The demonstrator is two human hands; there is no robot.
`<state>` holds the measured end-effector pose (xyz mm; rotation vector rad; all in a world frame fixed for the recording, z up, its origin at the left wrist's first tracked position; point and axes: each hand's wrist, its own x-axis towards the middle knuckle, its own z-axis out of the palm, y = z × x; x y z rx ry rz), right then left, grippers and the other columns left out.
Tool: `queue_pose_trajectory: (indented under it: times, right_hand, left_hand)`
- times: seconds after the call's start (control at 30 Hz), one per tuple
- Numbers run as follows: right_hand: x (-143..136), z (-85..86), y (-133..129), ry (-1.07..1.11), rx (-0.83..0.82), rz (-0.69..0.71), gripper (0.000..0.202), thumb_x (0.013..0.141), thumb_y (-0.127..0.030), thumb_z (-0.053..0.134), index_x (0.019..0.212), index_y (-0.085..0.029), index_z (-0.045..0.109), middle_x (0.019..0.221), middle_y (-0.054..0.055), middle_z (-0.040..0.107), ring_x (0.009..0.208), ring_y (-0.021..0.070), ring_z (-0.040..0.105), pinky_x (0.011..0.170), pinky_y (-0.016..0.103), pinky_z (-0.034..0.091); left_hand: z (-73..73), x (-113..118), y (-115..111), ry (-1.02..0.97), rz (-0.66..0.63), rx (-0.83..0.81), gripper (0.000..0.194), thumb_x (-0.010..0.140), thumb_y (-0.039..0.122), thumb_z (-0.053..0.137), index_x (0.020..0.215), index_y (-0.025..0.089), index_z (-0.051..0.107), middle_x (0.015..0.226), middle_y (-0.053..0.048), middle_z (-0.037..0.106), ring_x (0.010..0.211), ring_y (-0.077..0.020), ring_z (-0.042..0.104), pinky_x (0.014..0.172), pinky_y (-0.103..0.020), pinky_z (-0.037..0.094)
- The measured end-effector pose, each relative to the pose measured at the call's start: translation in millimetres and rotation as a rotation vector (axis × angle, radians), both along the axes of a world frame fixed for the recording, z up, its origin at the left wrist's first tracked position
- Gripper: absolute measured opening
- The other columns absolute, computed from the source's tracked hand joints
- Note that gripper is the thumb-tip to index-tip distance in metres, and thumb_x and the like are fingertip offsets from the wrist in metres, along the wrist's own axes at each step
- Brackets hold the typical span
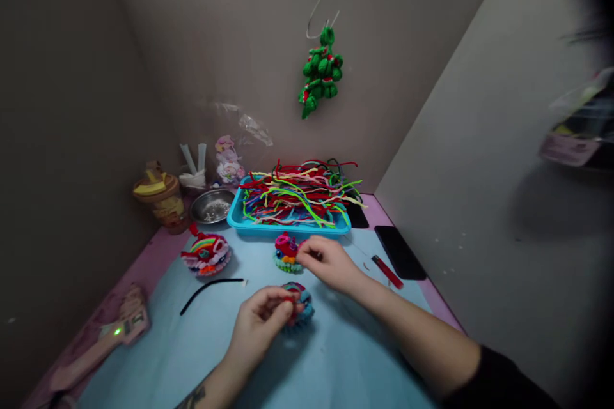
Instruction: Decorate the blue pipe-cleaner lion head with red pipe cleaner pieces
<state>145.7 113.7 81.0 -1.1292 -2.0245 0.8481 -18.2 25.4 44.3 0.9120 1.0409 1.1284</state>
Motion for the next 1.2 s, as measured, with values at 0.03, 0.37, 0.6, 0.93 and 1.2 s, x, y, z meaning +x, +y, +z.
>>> queue_pose_trajectory:
  times: [0.03, 0.37, 0.6, 0.93, 1.2]
  right_hand:
    - [-9.4, 2.3, 15.4, -0.038, 0.063, 0.015, 0.017, 0.082, -0.023, 0.056, 0.070, -0.017, 0.066, 0.071, 0.001, 0.063, 0.068, 0.0130, 0.056, 0.064, 0.024, 0.041]
    - [-99.3, -38.9, 147.2, -0.543, 0.066, 0.119, 0.025, 0.076, -0.022, 0.064, 0.099, -0.023, 0.072, 0.101, 0.005, 0.071, 0.092, 0.0228, 0.063, 0.078, 0.027, 0.045]
    - [-116.2, -41.7, 159.8, -0.532, 0.097, 0.162, 0.012, 0.070, -0.017, 0.064, 0.077, -0.021, 0.073, 0.081, 0.004, 0.071, 0.077, 0.0201, 0.062, 0.069, 0.026, 0.043]
    - [-108.2, -33.3, 167.8, 0.056, -0.037, -0.039, 0.019, 0.084, -0.025, 0.041, 0.086, -0.016, 0.058, 0.067, 0.000, 0.062, 0.054, 0.0092, 0.052, 0.052, 0.019, 0.040]
    - [-99.3, -14.8, 165.3, 0.796, -0.552, -0.042, 0.008, 0.081, -0.016, 0.051, 0.074, -0.018, 0.047, 0.067, 0.000, 0.066, 0.044, 0.0048, 0.050, 0.040, 0.013, 0.034]
  left_hand:
    - [0.9, 1.0, 0.6, -0.041, 0.007, -0.030, 0.036, 0.061, 0.045, 0.078, 0.077, 0.015, 0.064, 0.078, -0.008, 0.073, 0.068, -0.0184, 0.068, 0.058, -0.025, 0.050]
    - [-15.4, -10.9, 15.0, -0.153, 0.133, -0.037, 0.046, 0.060, 0.041, 0.080, 0.091, 0.016, 0.055, 0.075, -0.005, 0.070, 0.065, -0.0152, 0.065, 0.060, -0.024, 0.046]
    - [-15.1, -12.0, 16.8, -0.223, 0.109, -0.136, 0.044, 0.058, 0.040, 0.081, 0.084, 0.014, 0.058, 0.076, -0.006, 0.070, 0.062, -0.0137, 0.063, 0.056, -0.022, 0.045]
    - [-8.0, -10.7, 16.0, -0.309, 0.090, -0.183, 0.041, 0.057, 0.034, 0.082, 0.084, 0.013, 0.059, 0.077, -0.006, 0.070, 0.061, -0.0111, 0.062, 0.056, -0.020, 0.044]
    - [-10.7, -9.4, 14.3, -0.280, 0.044, -0.164, 0.040, 0.058, 0.033, 0.082, 0.084, 0.013, 0.060, 0.076, -0.005, 0.070, 0.063, -0.0119, 0.063, 0.058, -0.021, 0.045]
